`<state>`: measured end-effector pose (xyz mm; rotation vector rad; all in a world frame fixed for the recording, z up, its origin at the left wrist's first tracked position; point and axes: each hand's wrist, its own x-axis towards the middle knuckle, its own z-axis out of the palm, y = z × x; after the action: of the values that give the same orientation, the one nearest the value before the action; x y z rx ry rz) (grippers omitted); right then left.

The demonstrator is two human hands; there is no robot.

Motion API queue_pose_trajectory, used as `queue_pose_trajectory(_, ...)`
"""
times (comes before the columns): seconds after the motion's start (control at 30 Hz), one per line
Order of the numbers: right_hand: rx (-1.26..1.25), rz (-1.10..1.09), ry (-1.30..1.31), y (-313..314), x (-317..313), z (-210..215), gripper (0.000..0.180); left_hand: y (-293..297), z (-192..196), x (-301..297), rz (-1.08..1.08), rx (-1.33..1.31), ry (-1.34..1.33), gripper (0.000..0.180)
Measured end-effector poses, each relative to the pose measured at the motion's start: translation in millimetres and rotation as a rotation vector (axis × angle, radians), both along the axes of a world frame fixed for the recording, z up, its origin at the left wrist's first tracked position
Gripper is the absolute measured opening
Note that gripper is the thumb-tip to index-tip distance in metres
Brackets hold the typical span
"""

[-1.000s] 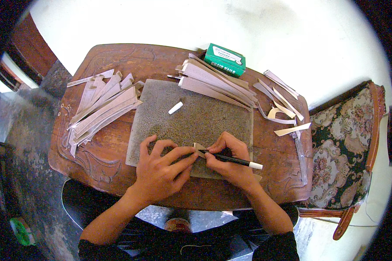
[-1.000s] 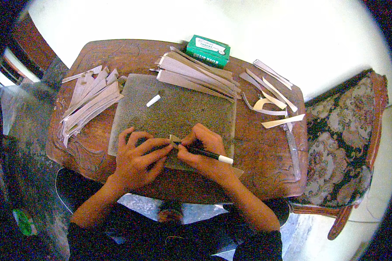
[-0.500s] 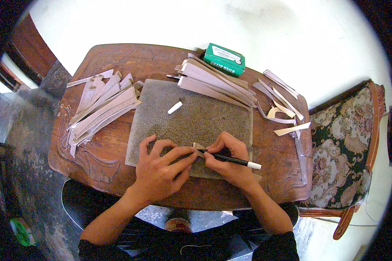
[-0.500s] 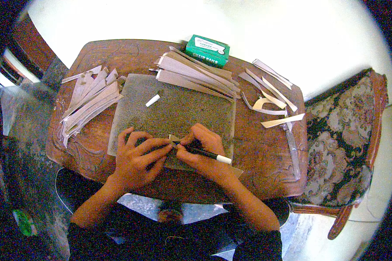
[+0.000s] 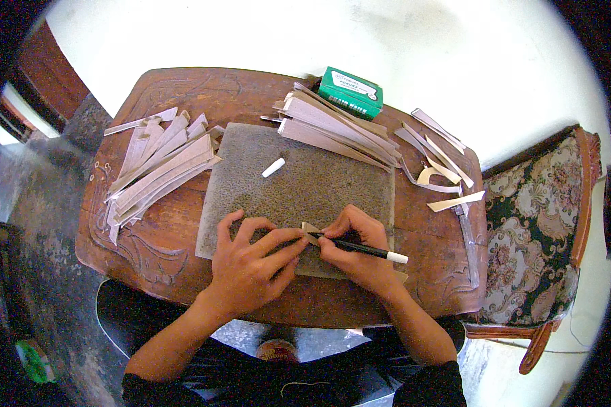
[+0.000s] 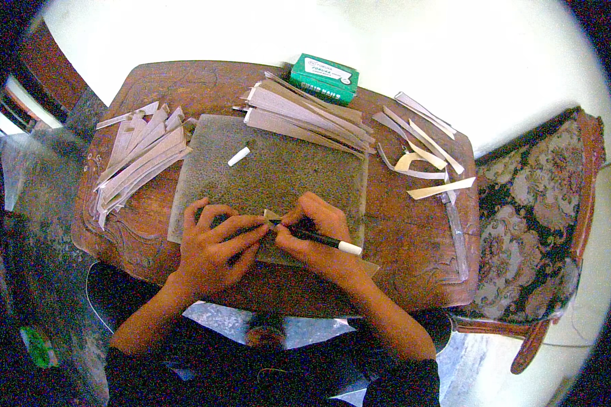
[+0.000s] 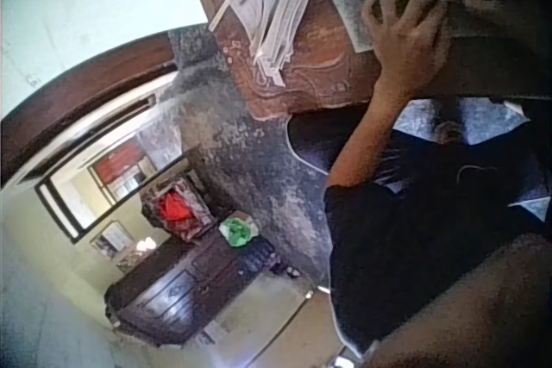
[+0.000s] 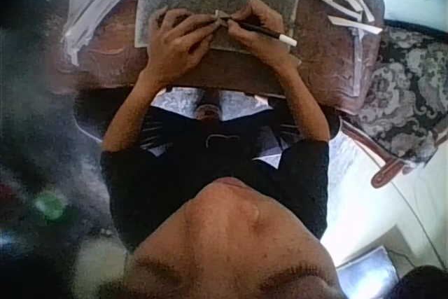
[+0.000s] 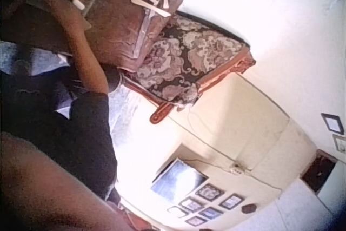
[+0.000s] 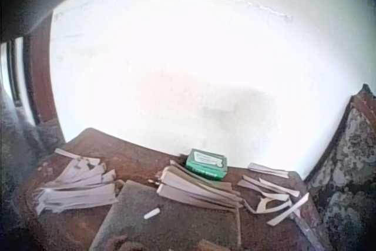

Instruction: The person marks lines on small wooden strips using a black marker. They repeatedly pick up a strip, draw a line along its length, and place it aside, continuing this process throughout the clip.

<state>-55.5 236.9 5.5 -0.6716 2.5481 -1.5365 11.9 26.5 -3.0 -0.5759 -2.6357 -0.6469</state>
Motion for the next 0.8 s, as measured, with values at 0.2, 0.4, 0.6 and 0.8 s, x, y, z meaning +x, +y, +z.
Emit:
queue_pose_trajectory(0.2,-0.01,0.008,0.011,0.9,-0.5,-1.6,0.022,0.5,-0.1,0.1,0.003,-0.003,0.015,0.03)
queue_pose_trajectory(0.4,-0.022,0.002,-0.018,3.3,-0.6,-4.1,0.021,1.3,-0.6,-0.3,0.006,-0.004,0.013,0.03)
queue_pose_trajectory(0.6,-0.097,-0.029,-0.103,6.1,1.8,0.9,0.019,-1.3,-1.5,0.7,0.008,-0.004,0.012,0.03)
queue_pose_trajectory(0.8,-0.149,-0.002,-0.046,5.7,1.7,-1.2,0.019,0.7,-1.7,0.2,0.005,0.016,0.005,0.029)
